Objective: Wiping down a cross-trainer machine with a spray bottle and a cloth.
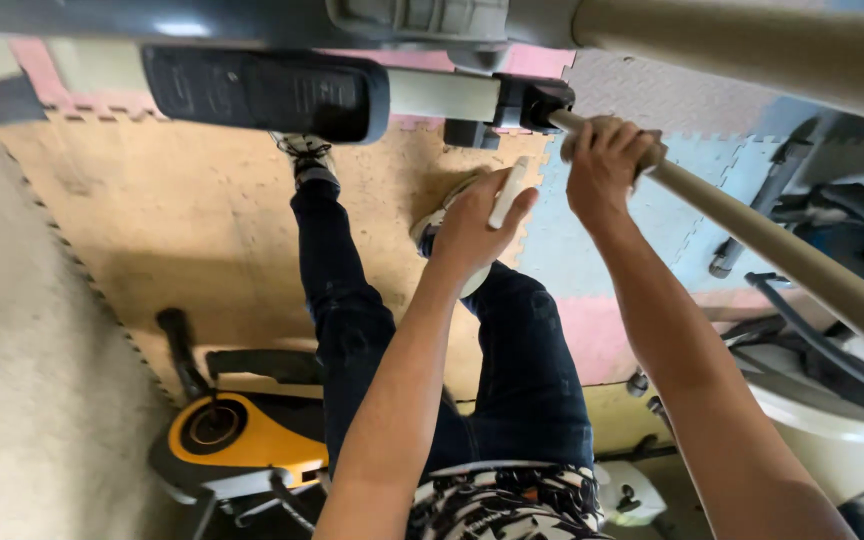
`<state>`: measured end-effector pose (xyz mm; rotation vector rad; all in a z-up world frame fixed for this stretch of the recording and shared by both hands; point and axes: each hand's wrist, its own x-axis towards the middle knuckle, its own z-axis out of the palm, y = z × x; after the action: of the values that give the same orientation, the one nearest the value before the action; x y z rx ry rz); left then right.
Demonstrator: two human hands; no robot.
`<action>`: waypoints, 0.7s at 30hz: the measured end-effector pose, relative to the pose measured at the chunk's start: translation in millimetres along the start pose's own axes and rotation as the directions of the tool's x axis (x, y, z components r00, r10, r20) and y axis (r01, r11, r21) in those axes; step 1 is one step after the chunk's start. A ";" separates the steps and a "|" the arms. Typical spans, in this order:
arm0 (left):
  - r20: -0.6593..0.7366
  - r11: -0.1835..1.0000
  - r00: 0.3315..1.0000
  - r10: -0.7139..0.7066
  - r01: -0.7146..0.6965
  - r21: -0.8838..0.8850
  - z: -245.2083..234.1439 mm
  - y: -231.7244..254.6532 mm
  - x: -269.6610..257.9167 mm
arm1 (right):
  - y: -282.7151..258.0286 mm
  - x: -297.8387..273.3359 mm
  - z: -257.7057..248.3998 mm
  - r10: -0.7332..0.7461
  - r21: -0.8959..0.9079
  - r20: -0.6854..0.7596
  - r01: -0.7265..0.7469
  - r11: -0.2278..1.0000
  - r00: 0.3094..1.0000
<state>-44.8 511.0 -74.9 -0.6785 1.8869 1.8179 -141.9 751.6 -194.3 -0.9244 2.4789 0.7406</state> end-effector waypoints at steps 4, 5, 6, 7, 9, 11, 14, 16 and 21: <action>0.016 0.988 0.989 -0.149 0.148 0.053 13.9 -33.0 -7.8 | -3.0 35.1 67.6 -0.032 -0.148 0.014 0.034 0.988 0.999; -0.051 0.996 0.995 -0.089 0.090 0.011 17.9 -46.1 -10.4 | -5.3 43.3 74.1 -0.013 -0.070 0.059 0.017 0.997 0.998; -0.116 0.999 0.993 -0.024 0.021 -0.025 20.8 -57.8 -9.0 | -5.0 54.9 79.6 0.010 0.004 0.104 -0.010 1.000 0.994; -0.114 0.999 0.993 -0.026 0.024 -0.026 21.9 -64.1 -8.8 | -6.4 63.6 69.1 0.009 0.004 0.107 -0.010 1.000 0.994; -0.173 1.000 0.985 -0.024 0.020 -0.023 23.4 -78.3 -8.5 | -10.9 80.5 49.8 0.078 0.326 0.076 -0.098 0.940 0.994; -0.152 0.997 0.988 -0.039 0.027 -0.077 26.2 -87.6 -4.6 | -19.2 96.4 61.5 0.125 0.420 0.046 -0.132 0.898 0.991; -0.101 0.992 0.993 -0.060 0.048 -0.113 30.6 -105.2 11.7 | -29.9 126.5 98.5 0.192 0.502 -0.023 -0.155 0.851 0.981; -0.065 0.993 0.996 -0.068 0.062 -0.098 34.9 -115.6 20.1 | -36.4 143.6 122.7 0.211 0.490 -0.059 -0.156 0.858 0.976; -0.039 0.982 0.996 -0.081 0.073 -0.171 40.1 -150.0 43.1 | -63.2 188.6 108.3 0.152 0.352 0.428 -0.319 0.880 0.891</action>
<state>12.6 545.9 -221.3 -0.8463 1.7216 1.9442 -212.8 685.0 -398.8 -0.2784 2.2735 0.3890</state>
